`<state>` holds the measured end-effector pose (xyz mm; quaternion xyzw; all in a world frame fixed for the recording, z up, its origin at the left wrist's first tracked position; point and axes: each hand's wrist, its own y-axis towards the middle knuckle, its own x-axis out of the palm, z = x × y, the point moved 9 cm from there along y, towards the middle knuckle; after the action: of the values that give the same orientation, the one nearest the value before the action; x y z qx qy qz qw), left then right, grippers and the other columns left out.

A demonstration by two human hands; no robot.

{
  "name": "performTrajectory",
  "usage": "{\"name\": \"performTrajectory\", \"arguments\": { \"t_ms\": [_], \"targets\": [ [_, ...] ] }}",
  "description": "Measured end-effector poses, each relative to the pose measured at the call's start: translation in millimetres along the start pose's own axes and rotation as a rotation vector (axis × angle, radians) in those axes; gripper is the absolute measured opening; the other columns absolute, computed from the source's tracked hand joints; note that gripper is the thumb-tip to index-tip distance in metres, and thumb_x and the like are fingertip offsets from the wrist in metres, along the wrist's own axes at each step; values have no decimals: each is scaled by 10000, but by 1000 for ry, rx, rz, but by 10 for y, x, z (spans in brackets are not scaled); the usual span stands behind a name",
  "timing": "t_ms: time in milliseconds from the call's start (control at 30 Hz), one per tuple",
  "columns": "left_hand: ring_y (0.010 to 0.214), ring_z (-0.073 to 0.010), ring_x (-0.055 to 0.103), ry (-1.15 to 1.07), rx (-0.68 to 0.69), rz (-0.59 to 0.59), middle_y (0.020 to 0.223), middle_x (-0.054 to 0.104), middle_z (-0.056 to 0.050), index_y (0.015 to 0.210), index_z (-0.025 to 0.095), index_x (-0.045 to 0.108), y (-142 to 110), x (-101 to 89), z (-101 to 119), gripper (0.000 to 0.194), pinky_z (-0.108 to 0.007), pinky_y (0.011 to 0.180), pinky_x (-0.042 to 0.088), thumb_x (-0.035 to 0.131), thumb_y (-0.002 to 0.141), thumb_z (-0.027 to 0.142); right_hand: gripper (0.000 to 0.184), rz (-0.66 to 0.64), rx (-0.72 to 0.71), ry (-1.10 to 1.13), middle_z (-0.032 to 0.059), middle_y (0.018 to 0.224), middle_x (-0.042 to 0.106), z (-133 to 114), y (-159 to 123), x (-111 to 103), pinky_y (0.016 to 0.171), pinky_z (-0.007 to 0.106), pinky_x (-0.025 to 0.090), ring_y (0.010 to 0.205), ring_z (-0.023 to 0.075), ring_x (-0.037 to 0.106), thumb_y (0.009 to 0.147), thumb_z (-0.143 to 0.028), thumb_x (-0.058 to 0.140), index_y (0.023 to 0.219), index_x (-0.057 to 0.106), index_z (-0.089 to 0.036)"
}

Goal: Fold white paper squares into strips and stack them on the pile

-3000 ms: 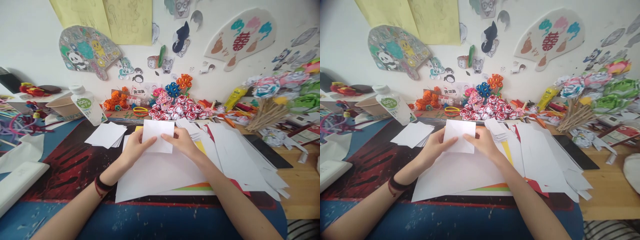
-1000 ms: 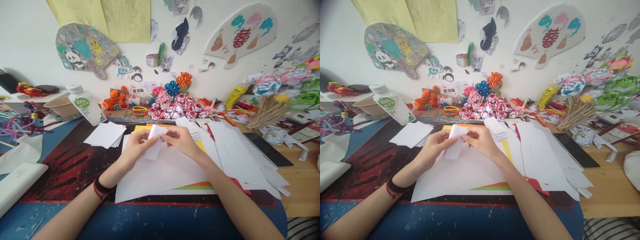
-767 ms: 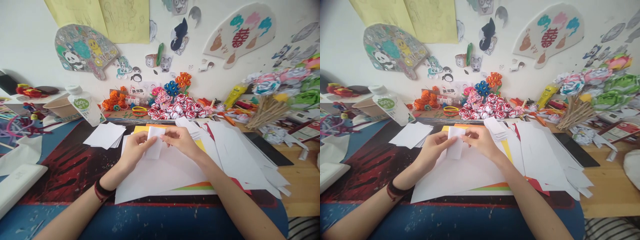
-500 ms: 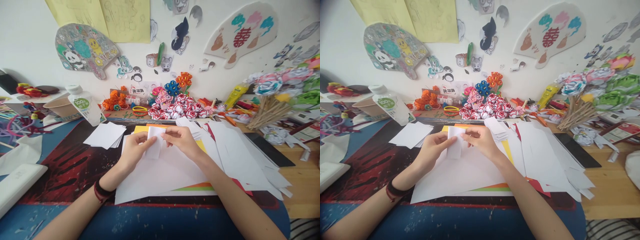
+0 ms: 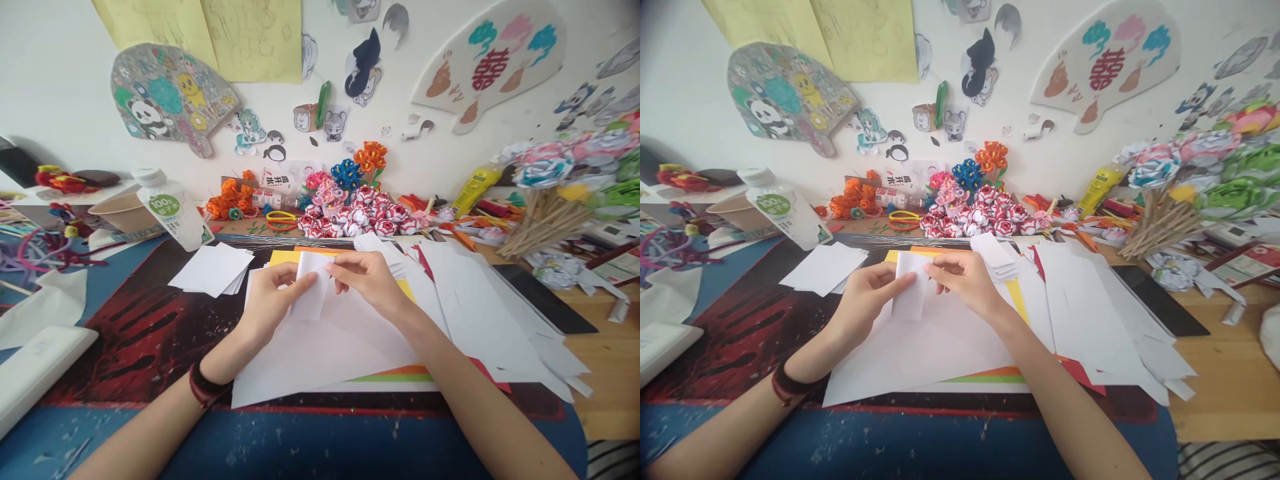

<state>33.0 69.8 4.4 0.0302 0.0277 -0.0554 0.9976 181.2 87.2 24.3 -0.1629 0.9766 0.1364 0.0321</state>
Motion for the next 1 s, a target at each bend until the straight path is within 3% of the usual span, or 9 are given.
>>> {"name": "performTrajectory", "arguments": {
  "t_ms": [533,800,900,1000],
  "targets": [
    [673,-190,642,31,18,11,820,727,-88,817,139,712,-6,-17,41,293,-263,549,459,713,751,424,277,-3,-1,-41,11,604,597,-21,-6,1,541,246,471,553,118,554,804,-415,670,742,699,-147],
    [845,-225,656,75,54,-17,904,717,-90,898,150,714,12,-14,81,286,-294,701,498,701,775,408,263,22,-17,-26,22,613,623,-18,-8,-28,525,244,481,530,114,564,801,-392,678,718,702,-143],
    [855,-203,646,29,101,33,921,707,-72,891,155,698,20,-82,137,252,-288,740,495,711,774,378,277,-8,-7,-29,28,616,631,-2,-12,0,531,253,498,534,120,577,797,-404,677,723,709,-138],
    [741,-166,620,-3,106,83,795,685,-47,771,141,678,22,-144,144,231,-266,678,481,732,752,364,280,-28,-1,-32,39,648,650,14,-15,17,524,252,505,529,119,584,784,-405,689,720,713,-134]
  ]
}}
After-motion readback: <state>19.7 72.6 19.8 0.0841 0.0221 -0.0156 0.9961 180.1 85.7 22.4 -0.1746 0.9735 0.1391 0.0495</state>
